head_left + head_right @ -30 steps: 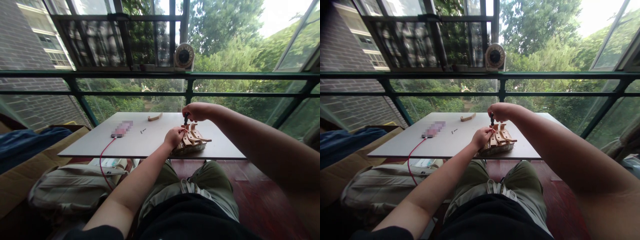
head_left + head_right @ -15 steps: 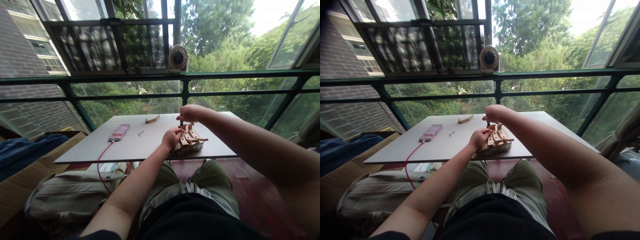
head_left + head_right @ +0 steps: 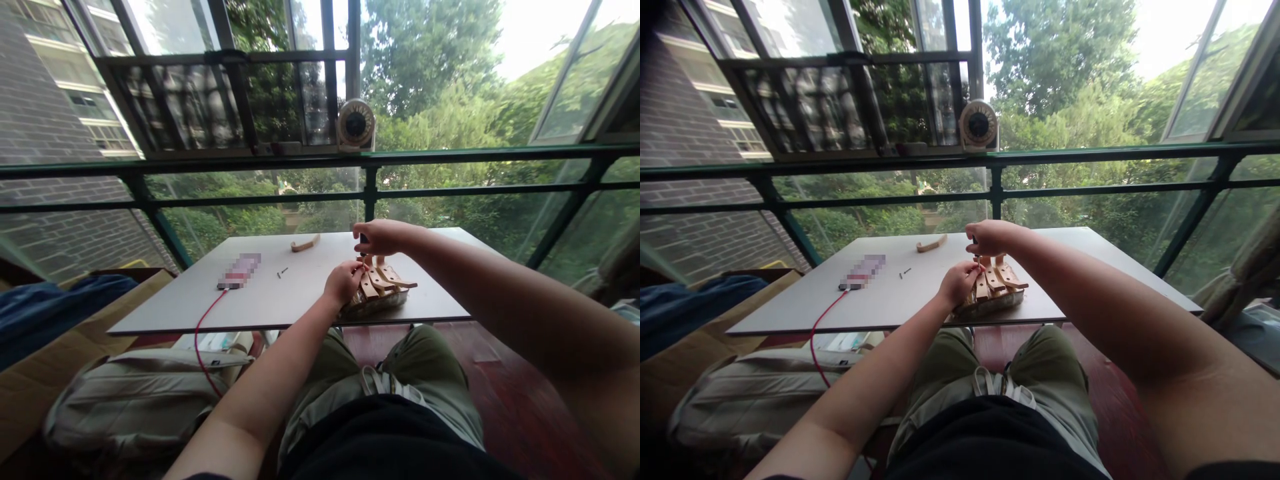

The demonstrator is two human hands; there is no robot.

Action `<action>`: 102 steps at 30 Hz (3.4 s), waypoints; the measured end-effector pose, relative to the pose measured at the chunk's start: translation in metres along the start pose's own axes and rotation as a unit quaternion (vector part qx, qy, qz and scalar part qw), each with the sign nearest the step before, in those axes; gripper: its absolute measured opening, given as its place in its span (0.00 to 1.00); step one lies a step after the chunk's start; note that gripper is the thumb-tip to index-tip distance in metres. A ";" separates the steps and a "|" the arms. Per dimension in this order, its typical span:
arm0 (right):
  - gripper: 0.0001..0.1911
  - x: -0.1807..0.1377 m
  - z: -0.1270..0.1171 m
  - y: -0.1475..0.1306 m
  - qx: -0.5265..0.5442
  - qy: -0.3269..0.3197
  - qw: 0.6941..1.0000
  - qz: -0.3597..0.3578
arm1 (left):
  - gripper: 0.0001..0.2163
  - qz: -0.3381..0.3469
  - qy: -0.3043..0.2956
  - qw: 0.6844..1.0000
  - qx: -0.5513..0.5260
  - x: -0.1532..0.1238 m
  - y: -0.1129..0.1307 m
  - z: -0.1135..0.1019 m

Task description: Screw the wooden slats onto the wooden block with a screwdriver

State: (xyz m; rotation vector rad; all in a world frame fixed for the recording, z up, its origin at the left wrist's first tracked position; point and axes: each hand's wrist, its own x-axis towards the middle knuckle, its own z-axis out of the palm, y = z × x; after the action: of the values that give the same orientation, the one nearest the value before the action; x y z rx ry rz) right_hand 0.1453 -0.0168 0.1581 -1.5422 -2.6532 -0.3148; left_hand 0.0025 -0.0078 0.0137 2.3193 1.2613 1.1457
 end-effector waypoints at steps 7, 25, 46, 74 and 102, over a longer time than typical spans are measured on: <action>0.14 -0.001 -0.010 0.004 0.015 -0.019 0.998 -0.049 | 0.12 -0.011 -0.001 1.000 -0.011 -0.001 0.003 -0.001; 0.14 0.003 -0.015 -0.012 -0.036 -0.055 0.998 -0.022 | 0.10 -0.029 0.025 0.999 -0.037 -0.003 -0.005 -0.002; 0.21 0.012 0.002 -0.004 -0.038 -0.047 0.997 0.053 | 0.11 -0.016 0.001 1.000 -0.020 -0.001 -0.001 -0.003; 0.22 0.007 -0.020 -0.010 -0.033 -0.110 0.993 0.036 | 0.11 -0.015 -0.012 1.000 -0.012 -0.001 0.000 -0.001; 0.17 -0.002 -0.027 -0.002 0.029 -0.076 0.996 -0.027 | 0.11 0.006 -0.007 1.000 -0.002 -0.001 -0.005 -0.002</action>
State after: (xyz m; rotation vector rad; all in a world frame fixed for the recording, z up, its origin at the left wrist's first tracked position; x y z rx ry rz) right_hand 0.1431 -0.0250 0.1841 -1.5384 -2.7930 -0.1260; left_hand -0.0016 -0.0058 0.0119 2.3311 1.2408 1.1326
